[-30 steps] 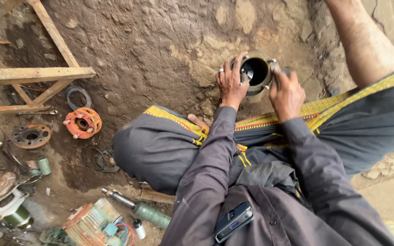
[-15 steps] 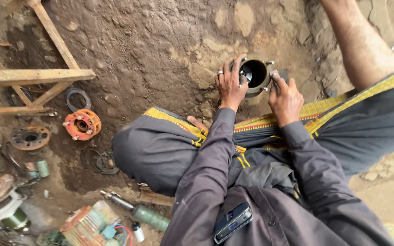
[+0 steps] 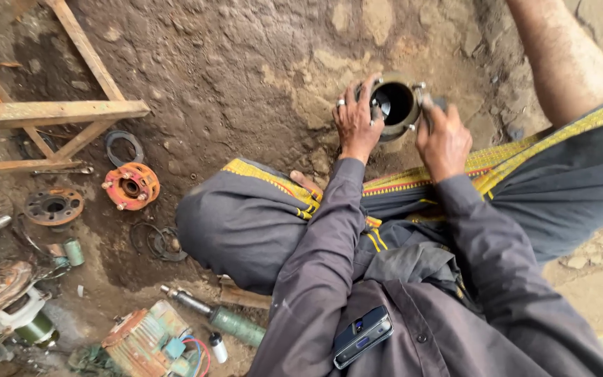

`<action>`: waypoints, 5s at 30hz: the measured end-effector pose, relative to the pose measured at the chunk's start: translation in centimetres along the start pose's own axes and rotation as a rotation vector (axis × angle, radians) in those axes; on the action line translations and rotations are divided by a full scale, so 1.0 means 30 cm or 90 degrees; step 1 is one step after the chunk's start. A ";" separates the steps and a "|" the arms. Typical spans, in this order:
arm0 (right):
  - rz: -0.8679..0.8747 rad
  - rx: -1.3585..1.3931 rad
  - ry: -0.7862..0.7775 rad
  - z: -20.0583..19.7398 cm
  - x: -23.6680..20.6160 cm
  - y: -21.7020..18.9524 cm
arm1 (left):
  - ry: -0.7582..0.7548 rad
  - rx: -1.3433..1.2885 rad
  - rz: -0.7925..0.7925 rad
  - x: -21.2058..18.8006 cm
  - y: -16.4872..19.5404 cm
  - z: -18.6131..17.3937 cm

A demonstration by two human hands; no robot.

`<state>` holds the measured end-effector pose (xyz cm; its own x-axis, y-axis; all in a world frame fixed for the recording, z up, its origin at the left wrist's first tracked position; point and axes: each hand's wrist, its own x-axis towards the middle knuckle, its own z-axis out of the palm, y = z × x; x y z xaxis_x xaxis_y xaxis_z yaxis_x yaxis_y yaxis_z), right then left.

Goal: The person sits on the ground holding a pump housing with an impeller inside, and repeatedly scrapes the flat rim of the housing with a small flat metal tool, working around the edge. At the end the person turns toward a water channel beside the work area.

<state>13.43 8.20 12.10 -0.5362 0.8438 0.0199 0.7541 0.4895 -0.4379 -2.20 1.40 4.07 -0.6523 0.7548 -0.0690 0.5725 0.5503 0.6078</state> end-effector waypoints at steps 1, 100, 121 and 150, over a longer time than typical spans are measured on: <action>0.017 0.004 -0.012 0.001 0.006 -0.001 | -0.016 0.007 -0.008 0.005 0.000 0.000; -0.146 0.027 -0.089 -0.026 0.085 0.013 | -0.007 0.012 -0.013 0.014 0.004 -0.018; -0.219 0.000 -0.166 -0.032 0.115 0.050 | -0.031 0.021 -0.029 0.012 -0.007 0.009; -0.186 0.046 -0.109 -0.014 0.107 0.053 | 0.010 0.001 -0.005 0.013 -0.024 0.037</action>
<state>13.08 11.78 11.86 -0.7860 0.6182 0.0058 0.5336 0.6831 -0.4986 -2.32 1.68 2.71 -0.6645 0.7447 -0.0621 0.5680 0.5573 0.6056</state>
